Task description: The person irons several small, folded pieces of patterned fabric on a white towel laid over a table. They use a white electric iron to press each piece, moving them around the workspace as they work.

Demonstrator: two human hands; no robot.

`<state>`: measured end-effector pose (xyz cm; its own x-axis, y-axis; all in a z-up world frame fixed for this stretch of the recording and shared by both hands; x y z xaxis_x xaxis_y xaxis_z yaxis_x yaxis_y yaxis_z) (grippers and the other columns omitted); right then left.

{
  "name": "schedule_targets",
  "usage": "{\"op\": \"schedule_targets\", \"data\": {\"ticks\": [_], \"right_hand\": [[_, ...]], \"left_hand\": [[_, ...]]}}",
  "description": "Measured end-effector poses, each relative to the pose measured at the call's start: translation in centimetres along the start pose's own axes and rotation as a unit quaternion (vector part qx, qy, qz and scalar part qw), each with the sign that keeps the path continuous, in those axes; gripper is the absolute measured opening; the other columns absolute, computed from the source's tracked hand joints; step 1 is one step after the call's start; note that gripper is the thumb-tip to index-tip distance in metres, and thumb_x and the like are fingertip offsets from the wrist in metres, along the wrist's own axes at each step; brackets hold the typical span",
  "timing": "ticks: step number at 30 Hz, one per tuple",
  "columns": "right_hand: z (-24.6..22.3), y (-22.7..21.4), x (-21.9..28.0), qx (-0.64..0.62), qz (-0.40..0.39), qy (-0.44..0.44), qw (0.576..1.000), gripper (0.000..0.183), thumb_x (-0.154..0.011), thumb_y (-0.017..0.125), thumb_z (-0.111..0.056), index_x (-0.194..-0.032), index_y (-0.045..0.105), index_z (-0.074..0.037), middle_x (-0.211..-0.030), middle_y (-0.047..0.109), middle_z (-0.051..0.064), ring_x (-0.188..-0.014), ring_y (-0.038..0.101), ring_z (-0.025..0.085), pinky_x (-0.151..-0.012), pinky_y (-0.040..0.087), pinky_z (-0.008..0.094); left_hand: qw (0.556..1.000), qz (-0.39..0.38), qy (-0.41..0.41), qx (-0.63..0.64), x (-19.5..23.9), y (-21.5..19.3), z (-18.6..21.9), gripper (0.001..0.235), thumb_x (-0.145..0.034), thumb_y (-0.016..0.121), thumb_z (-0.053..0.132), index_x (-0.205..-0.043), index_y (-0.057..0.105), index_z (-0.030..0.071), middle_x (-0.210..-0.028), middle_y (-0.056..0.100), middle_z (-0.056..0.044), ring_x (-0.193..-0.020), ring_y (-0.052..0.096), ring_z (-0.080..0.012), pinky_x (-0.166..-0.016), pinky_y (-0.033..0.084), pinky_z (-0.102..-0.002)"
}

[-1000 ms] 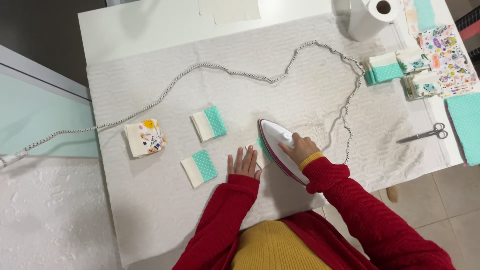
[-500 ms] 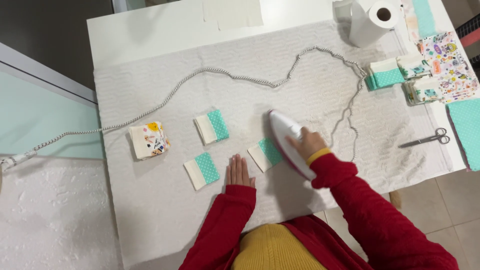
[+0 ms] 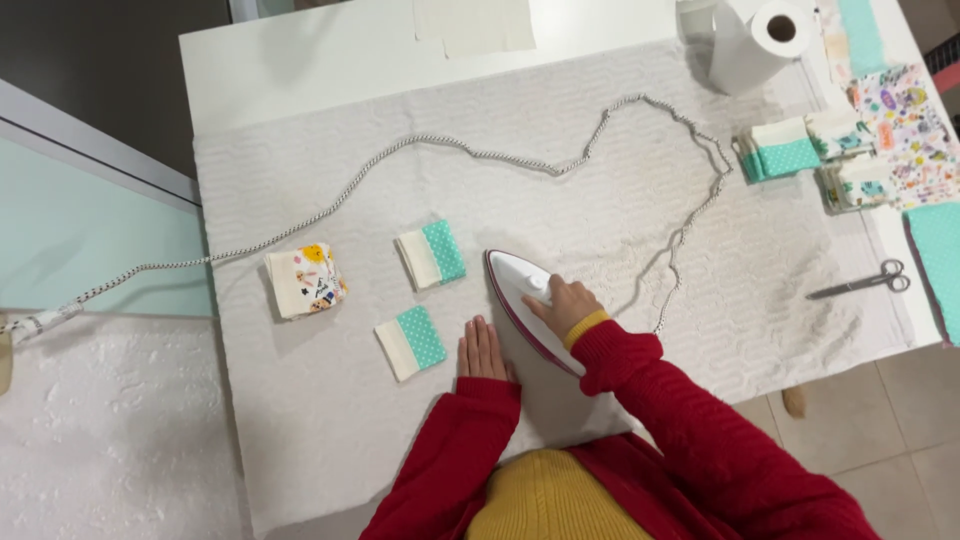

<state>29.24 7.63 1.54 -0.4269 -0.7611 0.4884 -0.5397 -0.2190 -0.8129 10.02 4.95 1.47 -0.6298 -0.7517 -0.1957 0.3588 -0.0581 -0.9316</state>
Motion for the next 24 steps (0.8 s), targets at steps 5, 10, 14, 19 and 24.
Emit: {"op": "schedule_targets", "data": {"ticks": [5, 10, 14, 19, 24], "right_hand": [[-0.7, -0.4, -0.7, -0.008, 0.014, -0.005, 1.0, 0.063, -0.095, 0.062, -0.055, -0.114, 0.062, 0.006, -0.077, 0.072, 0.022, -0.062, 0.074, 0.031, -0.049, 0.061, 0.041], [-1.1, -0.3, -0.8, -0.022, -0.01, -0.003, 1.0, 0.063, -0.095, 0.061, -0.053, -0.117, 0.061, 0.007, -0.077, 0.072, 0.022, -0.061, 0.075, 0.03, -0.046, 0.062, 0.041], [-0.9, -0.9, -0.4, -0.013, -0.003, 0.007, 1.0, 0.064, -0.096, 0.062, -0.054, -0.115, 0.061, 0.007, -0.078, 0.073, 0.024, -0.062, 0.073, 0.031, -0.046, 0.06, 0.041], [-0.7, -1.7, 0.0, -0.041, -0.018, 0.021, 0.999, 0.062, -0.096, 0.06, -0.052, -0.119, 0.06, 0.006, -0.081, 0.074, 0.023, -0.063, 0.076, 0.03, -0.048, 0.062, 0.041], [2.2, -3.1, 0.4, -0.035, 0.023, 0.038, 0.998, 0.064, -0.095, 0.062, -0.055, -0.114, 0.063, 0.006, -0.082, 0.072, 0.023, -0.066, 0.074, 0.032, -0.052, 0.062, 0.043]], "left_hand": [[0.998, -0.057, -0.011, -0.019, -0.3, 1.2, 0.0, 0.082, -0.086, 0.058, 0.025, -0.152, 0.027, -0.013, -0.164, 0.017, -0.029, -0.154, 0.015, -0.0404, -0.126, 0.01, -0.05], [0.997, -0.066, -0.013, -0.031, -0.1, 2.1, -0.2, 0.086, -0.085, 0.059, 0.028, -0.153, 0.024, -0.012, -0.164, 0.015, -0.029, -0.154, 0.013, -0.0404, -0.125, 0.008, -0.05], [0.997, -0.067, -0.014, -0.017, -0.1, 1.3, 0.0, 0.086, -0.085, 0.06, 0.026, -0.153, 0.024, -0.012, -0.164, 0.016, -0.028, -0.154, 0.014, -0.0405, -0.125, 0.009, -0.05], [0.998, -0.067, -0.006, 0.013, 0.0, 1.2, -0.1, 0.086, -0.083, 0.06, 0.026, -0.151, 0.026, -0.014, -0.163, 0.017, -0.03, -0.153, 0.015, -0.0425, -0.125, 0.009, -0.051], [0.995, 0.031, -0.034, 0.089, -1.2, 3.0, -1.5, 0.075, -0.084, 0.069, 0.019, -0.151, 0.042, 0.0, -0.157, 0.042, -0.018, -0.147, 0.037, -0.0356, -0.121, 0.029, -0.049]]}}
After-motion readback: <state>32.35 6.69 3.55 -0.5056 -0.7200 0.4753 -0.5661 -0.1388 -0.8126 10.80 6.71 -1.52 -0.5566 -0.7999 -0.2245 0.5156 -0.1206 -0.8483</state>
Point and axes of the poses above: each hand's wrist, its own x-axis away from the middle knuckle, its own y-axis out of the palm, z = x × y, the point moved 10 cm from there along -x, towards the middle knuckle
